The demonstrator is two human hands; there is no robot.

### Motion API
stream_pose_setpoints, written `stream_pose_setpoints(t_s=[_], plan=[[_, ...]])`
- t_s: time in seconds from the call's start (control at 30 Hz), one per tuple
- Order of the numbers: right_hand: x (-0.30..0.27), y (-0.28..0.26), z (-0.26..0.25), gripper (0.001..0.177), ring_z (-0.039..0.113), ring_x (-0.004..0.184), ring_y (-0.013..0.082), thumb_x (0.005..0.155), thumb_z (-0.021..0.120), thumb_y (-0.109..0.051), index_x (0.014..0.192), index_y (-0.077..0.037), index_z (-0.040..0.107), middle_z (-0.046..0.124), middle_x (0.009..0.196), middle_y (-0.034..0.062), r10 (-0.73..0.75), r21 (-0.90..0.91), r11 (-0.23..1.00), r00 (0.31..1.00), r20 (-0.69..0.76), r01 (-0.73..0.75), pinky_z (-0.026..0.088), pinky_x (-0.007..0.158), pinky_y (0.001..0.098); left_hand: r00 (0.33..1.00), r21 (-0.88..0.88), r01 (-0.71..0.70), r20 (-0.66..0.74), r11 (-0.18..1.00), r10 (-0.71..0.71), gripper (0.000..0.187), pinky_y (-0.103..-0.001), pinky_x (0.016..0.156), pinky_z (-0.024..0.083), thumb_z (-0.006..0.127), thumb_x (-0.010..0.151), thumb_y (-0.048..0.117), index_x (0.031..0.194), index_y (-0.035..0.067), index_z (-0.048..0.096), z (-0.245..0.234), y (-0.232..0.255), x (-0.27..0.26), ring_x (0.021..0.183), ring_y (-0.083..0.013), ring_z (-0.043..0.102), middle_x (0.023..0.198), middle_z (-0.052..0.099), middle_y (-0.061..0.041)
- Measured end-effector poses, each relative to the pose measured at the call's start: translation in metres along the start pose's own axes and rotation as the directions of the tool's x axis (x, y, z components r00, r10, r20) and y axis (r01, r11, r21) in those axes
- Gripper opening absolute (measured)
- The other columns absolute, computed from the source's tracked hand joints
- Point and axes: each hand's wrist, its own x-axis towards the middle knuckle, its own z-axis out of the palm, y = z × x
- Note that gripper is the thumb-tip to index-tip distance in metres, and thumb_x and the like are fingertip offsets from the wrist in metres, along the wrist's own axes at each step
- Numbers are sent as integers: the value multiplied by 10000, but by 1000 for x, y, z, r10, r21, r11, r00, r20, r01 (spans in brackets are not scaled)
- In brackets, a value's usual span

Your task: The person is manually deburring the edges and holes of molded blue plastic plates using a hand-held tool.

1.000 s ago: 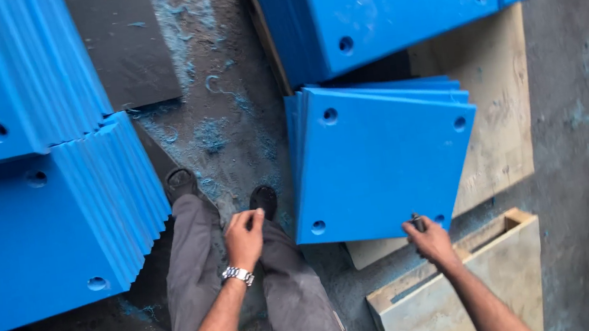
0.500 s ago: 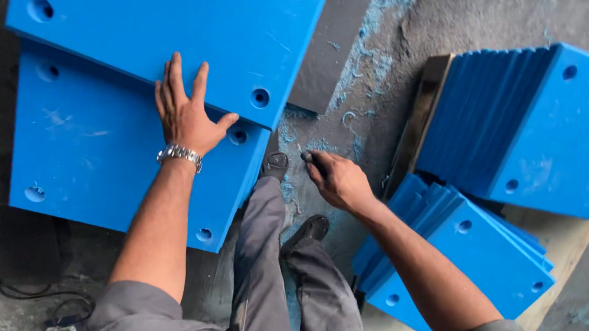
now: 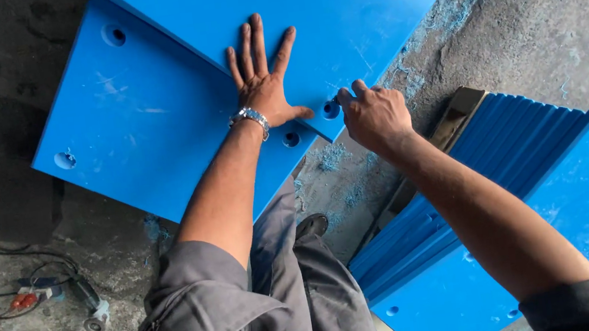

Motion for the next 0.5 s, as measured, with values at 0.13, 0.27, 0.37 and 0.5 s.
stream_pose_setpoints(t_s=[0.13,0.27,0.37,0.5], plan=[[2,3,-12,308,673,810,236,1038,515,-243,1317,-176,627,617,1151,129,-48,-106,993,998,40,52,550,540,338,999,-6,20,29,1000,-20,1599,-678,1246,-63,984,363,708,1606,455,10,8,-3,0,1560,-409,-150,1671,-193,-183],[2,1,-17,315,666,707,224,1043,509,-269,1302,-125,616,625,1107,127,-35,-99,994,998,55,40,534,518,347,999,-25,-20,-44,999,19,1615,-674,1266,-54,989,368,696,1621,447,0,5,-4,3,1574,-396,-144,1680,-190,-174],[-8,-4,-6,332,647,688,228,1061,501,-374,1269,-153,636,648,988,101,96,-30,995,988,125,-93,509,539,370,1000,-40,15,27,999,-14,1595,-664,1262,-52,991,367,691,1596,466,-2,7,-2,-2,1569,-386,-145,1671,-195,-165],[-8,-16,7,363,626,587,236,1101,442,-377,1194,-98,654,670,807,115,285,203,921,930,232,-333,488,487,384,999,-48,-12,-31,999,11,1596,-666,1258,-50,989,375,697,1605,461,0,7,-2,4,1567,-388,-135,1672,-191,-172]])
